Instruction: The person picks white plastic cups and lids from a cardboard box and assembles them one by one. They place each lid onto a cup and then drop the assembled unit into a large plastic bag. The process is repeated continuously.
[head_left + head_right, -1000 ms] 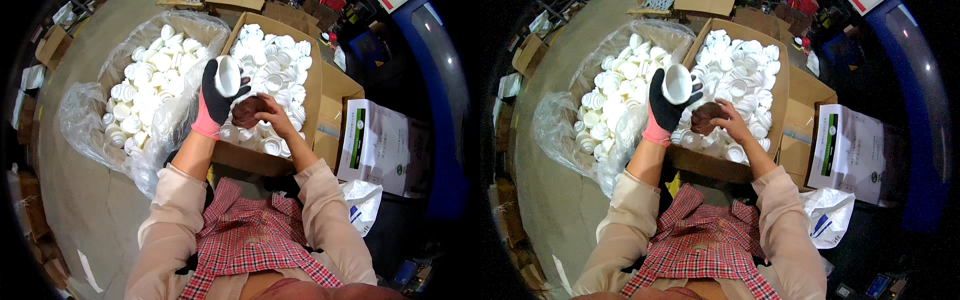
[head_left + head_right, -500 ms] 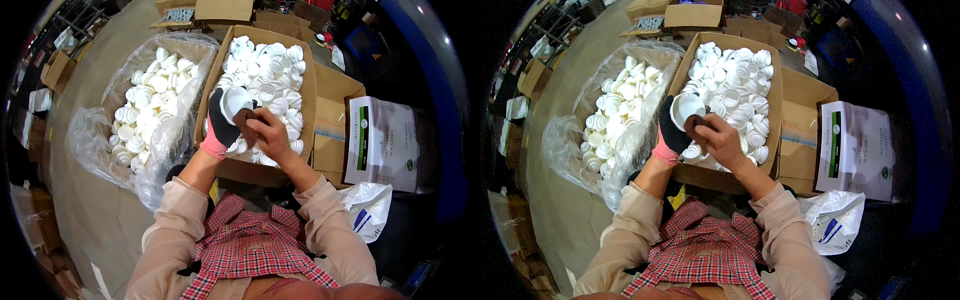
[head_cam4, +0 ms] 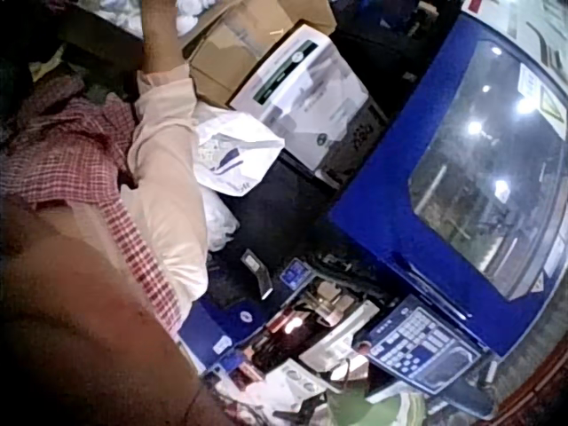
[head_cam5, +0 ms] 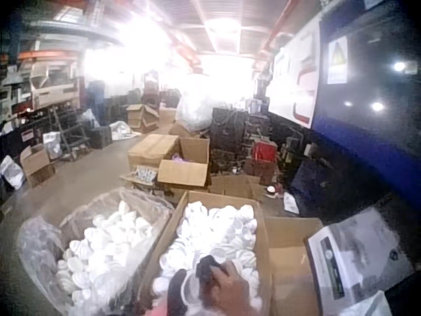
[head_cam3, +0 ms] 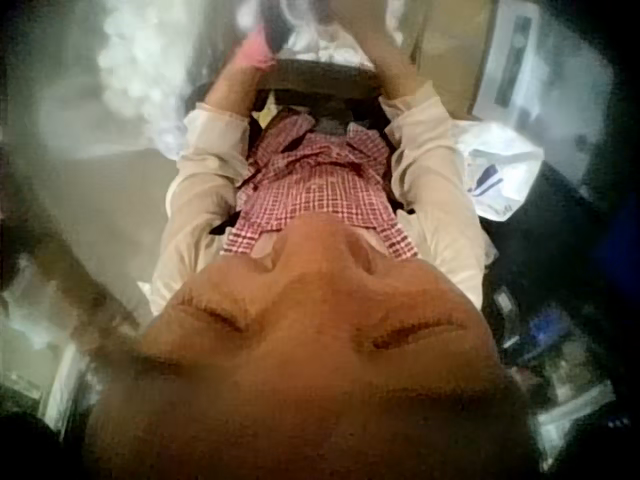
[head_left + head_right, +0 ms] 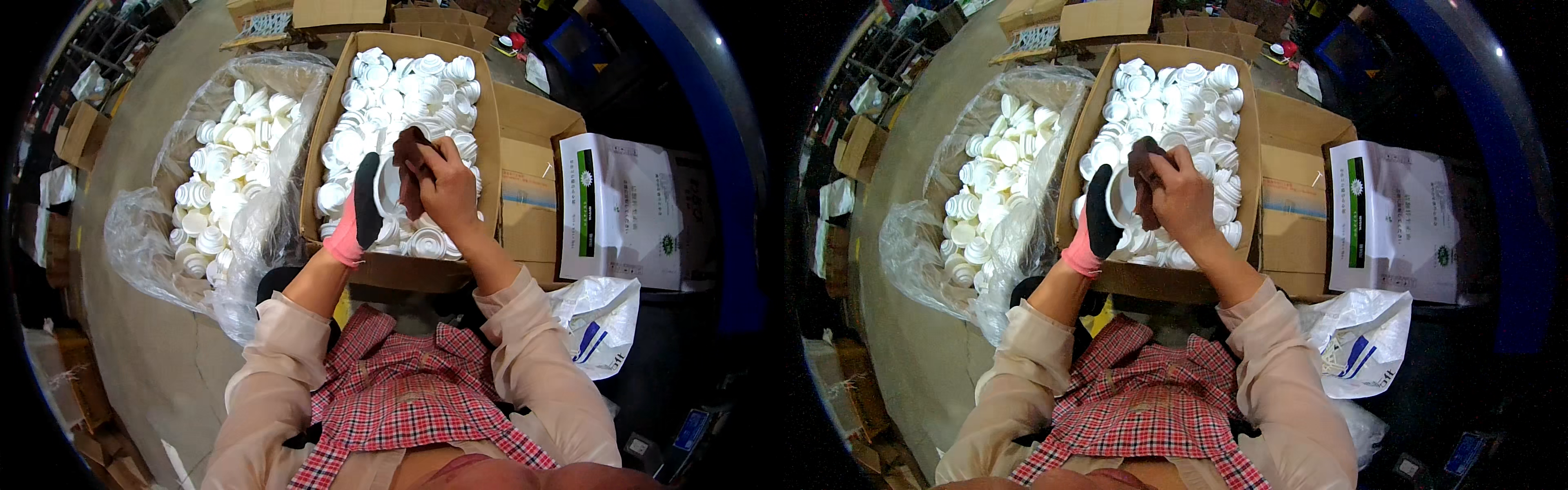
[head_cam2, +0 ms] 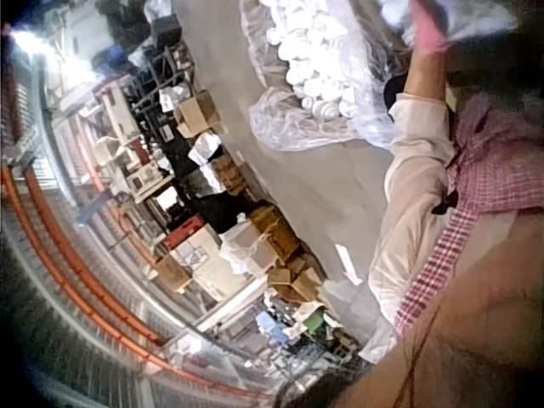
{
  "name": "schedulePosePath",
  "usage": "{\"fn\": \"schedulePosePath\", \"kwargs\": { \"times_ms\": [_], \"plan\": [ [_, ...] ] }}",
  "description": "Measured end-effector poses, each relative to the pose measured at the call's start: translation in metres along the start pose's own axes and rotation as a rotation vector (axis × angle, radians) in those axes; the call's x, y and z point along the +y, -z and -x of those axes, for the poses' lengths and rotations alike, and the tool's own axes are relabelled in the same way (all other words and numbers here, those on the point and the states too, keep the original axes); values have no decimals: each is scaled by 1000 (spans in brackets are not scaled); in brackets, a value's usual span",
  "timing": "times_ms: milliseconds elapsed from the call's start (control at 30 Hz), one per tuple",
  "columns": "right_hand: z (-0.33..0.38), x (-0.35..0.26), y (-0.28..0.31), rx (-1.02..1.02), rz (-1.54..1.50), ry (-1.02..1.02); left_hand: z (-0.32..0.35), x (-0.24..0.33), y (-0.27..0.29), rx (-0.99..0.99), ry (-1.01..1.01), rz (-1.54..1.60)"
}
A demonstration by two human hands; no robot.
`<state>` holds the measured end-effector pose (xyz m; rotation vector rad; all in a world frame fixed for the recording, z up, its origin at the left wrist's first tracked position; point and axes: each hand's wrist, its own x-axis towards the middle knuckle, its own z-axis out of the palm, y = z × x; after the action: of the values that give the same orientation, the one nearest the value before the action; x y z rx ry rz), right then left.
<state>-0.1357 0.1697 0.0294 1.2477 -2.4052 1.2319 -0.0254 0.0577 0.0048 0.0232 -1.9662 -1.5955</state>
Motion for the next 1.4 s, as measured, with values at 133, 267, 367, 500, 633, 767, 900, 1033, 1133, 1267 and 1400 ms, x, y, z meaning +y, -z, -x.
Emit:
{"fn": "schedulePosePath", "kwargs": {
  "times_ms": [133,267,367,500,633,767,900,1033,1133,1267,1400],
  "plan": [
    [21,7,-26,-180,38,-102,3,-30,6,165,97,29],
    [46,-7,-51,-349,-281,-377,13,-65,7,312,11,-150],
    [47,8,-47,-520,-386,-231,6,-63,31,291,464,451],
    [52,56,-50,-732,0,-195,-2,-97,71,129,541,-302],
    [69,110,-57,-653,262,-410,-7,-65,59,104,415,-566],
    [74,131,-71,-801,423,-548,-12,-60,50,154,373,-391],
    [39,69,-33,-541,56,-143,-13,-52,51,169,470,-54],
    [25,15,-13,-393,-187,141,-15,-33,47,130,484,308],
    [23,-8,-13,-405,-249,291,-9,-44,53,-86,158,152],
    [23,-11,-8,-221,-686,-305,-13,-45,44,26,413,552],
    [22,-13,-13,-199,-250,31,-2,-35,29,-43,8,8]
  ]
}}
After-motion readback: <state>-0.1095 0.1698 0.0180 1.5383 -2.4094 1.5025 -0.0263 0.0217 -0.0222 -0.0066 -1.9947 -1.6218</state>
